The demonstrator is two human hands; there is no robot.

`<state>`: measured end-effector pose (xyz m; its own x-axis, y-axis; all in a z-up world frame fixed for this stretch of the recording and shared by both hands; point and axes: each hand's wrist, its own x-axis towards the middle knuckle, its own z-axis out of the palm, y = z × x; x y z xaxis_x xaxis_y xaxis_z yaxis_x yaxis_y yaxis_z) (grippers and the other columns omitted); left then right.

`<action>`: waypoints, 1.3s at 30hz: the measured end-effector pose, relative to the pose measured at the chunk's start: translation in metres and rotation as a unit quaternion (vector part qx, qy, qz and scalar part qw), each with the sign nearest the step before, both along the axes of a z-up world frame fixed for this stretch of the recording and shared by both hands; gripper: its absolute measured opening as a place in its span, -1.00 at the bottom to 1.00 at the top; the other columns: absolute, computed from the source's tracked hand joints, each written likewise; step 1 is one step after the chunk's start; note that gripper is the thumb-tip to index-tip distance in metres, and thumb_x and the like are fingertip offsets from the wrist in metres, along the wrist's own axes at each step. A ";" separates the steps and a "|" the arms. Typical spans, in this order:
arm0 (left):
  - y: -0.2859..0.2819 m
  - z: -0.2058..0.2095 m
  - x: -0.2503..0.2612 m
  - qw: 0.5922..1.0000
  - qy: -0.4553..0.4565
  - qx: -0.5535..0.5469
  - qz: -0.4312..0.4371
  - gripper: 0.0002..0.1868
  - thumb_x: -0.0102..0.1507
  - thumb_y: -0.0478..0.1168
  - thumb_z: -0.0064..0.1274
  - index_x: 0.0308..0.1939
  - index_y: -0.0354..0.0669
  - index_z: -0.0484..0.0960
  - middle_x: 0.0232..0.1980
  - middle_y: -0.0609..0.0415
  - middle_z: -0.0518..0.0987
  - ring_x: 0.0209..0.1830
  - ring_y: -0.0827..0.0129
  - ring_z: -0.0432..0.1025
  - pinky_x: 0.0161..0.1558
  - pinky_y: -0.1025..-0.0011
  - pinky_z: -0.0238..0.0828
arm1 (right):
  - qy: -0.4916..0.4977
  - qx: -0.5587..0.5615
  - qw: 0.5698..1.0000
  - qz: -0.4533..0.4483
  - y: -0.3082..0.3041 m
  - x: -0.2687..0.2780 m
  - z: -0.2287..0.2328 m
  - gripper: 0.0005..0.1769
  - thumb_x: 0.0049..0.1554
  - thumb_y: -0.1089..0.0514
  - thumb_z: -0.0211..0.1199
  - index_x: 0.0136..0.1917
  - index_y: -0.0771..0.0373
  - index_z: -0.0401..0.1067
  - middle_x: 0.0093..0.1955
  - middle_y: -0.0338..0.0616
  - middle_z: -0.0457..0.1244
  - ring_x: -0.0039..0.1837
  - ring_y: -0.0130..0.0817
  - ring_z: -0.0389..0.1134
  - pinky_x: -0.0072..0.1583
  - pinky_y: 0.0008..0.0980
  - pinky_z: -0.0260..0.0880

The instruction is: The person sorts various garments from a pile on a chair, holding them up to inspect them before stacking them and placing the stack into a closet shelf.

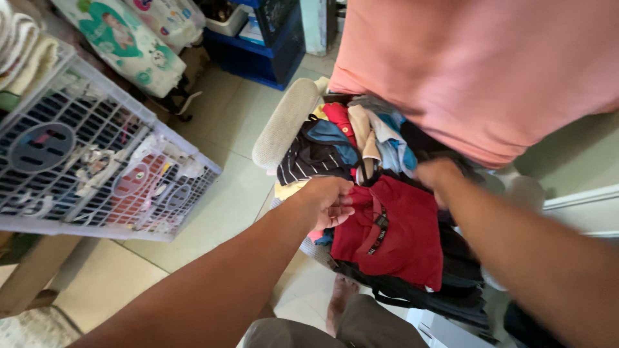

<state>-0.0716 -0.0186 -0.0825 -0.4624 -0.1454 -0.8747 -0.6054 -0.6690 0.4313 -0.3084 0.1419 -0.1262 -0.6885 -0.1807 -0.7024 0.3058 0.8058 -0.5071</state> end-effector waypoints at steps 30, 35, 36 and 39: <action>-0.011 0.166 0.082 0.840 0.481 0.205 0.148 -0.20 0.31 0.40 -0.25 0.26 -0.19 0.53 0.18 -0.17 0.61 0.10 -0.01 0.54 0.19 -0.07 0.47 | 0.373 -0.213 0.883 0.189 -0.036 0.177 0.293 -0.62 0.02 -0.10 0.43 -0.04 0.21 0.58 -0.03 -0.08 0.48 -0.01 -0.29 0.50 0.04 -0.35 0.46; -0.024 0.175 0.090 0.818 0.515 0.183 0.180 -0.27 0.37 0.36 -0.22 0.27 -0.17 0.55 0.18 -0.14 0.63 0.12 0.01 0.54 0.22 -0.08 0.47 | 0.143 -0.234 0.958 0.079 -0.025 0.135 0.279 -0.30 0.10 -0.17 0.41 0.39 0.10 0.26 0.32 -0.06 0.35 0.25 -0.13 0.40 0.17 -0.01 0.40; -0.026 0.176 0.090 0.817 0.517 0.179 0.182 -0.25 0.37 0.37 -0.22 0.27 -0.18 0.55 0.18 -0.15 0.63 0.12 0.01 0.54 0.21 -0.08 0.47 | -0.025 -0.263 0.963 0.050 -0.024 0.129 0.276 -0.24 0.15 -0.15 0.36 0.50 0.00 0.15 0.39 -0.09 0.33 0.30 -0.07 0.40 0.18 0.09 0.39; -0.029 0.179 0.091 0.818 0.517 0.175 0.180 -0.19 0.34 0.44 -0.24 0.28 -0.17 0.55 0.19 -0.16 0.62 0.11 -0.01 0.53 0.18 -0.10 0.47 | -0.279 -0.416 0.862 0.085 -0.019 0.130 0.262 -0.23 0.07 -0.10 0.29 0.46 0.31 0.32 0.37 0.06 0.36 0.36 -0.09 0.37 0.26 -0.01 0.45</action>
<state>0.0197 -0.0478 0.0970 -0.9637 -0.2601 -0.0595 0.2265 -0.9154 0.3328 -0.1786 0.1225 0.1362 -0.1996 -0.8459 -0.4946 0.6017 0.2926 -0.7432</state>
